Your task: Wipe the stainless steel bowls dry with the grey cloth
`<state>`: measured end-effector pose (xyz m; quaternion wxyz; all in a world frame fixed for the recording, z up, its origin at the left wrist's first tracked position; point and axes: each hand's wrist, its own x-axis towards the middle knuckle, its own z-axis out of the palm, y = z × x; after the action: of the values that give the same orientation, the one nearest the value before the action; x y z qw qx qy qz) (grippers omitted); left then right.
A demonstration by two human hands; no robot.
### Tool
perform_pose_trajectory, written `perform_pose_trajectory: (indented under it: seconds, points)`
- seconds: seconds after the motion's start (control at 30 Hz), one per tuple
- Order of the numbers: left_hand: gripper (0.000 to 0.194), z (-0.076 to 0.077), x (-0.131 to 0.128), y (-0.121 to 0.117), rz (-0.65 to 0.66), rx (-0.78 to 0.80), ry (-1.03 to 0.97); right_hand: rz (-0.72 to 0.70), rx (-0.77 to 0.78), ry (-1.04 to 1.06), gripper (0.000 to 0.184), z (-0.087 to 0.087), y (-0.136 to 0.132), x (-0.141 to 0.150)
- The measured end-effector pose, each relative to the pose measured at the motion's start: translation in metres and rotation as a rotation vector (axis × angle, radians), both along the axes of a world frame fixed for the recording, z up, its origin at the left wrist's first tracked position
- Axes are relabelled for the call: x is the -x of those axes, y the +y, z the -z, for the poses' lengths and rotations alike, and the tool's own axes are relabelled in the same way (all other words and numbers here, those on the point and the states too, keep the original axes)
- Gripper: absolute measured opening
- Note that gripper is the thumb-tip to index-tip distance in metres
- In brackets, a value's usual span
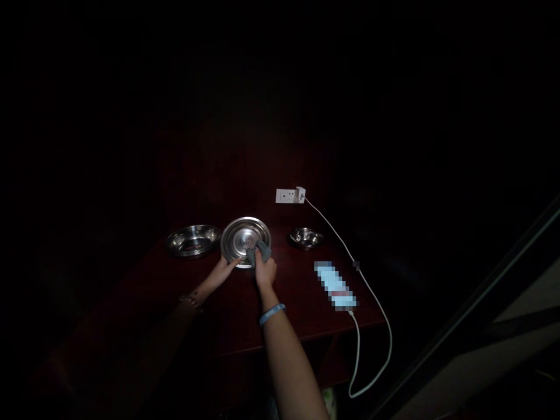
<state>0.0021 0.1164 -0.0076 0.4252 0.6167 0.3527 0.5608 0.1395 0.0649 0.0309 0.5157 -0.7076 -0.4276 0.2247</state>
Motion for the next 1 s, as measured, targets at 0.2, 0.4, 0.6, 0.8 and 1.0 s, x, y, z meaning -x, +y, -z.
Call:
perform_pose_trajectory:
  seconds: [0.2,0.4,0.6,0.8,1.0]
  points:
    - [0.059,-0.008,0.0,0.004,-0.062,0.052,-0.061,-0.008,-0.016,0.006,0.042,0.001,0.001,-0.001]
    - [0.055,-0.016,0.008,0.002,-0.106,0.083,-0.106,0.005,0.002,-0.034,0.044,-0.002,0.0,-0.001]
    - [0.045,-0.02,0.012,-0.003,-0.148,0.086,-0.169,0.017,0.019,-0.082,0.044,-0.008,-0.006,0.002]
    - [0.042,-0.019,0.009,-0.001,-0.135,0.107,-0.237,0.014,0.083,-0.149,0.044,-0.011,-0.007,0.005]
    - [0.043,-0.019,0.008,0.0,-0.138,0.153,-0.268,0.005,0.117,-0.2,0.043,-0.015,-0.01,0.007]
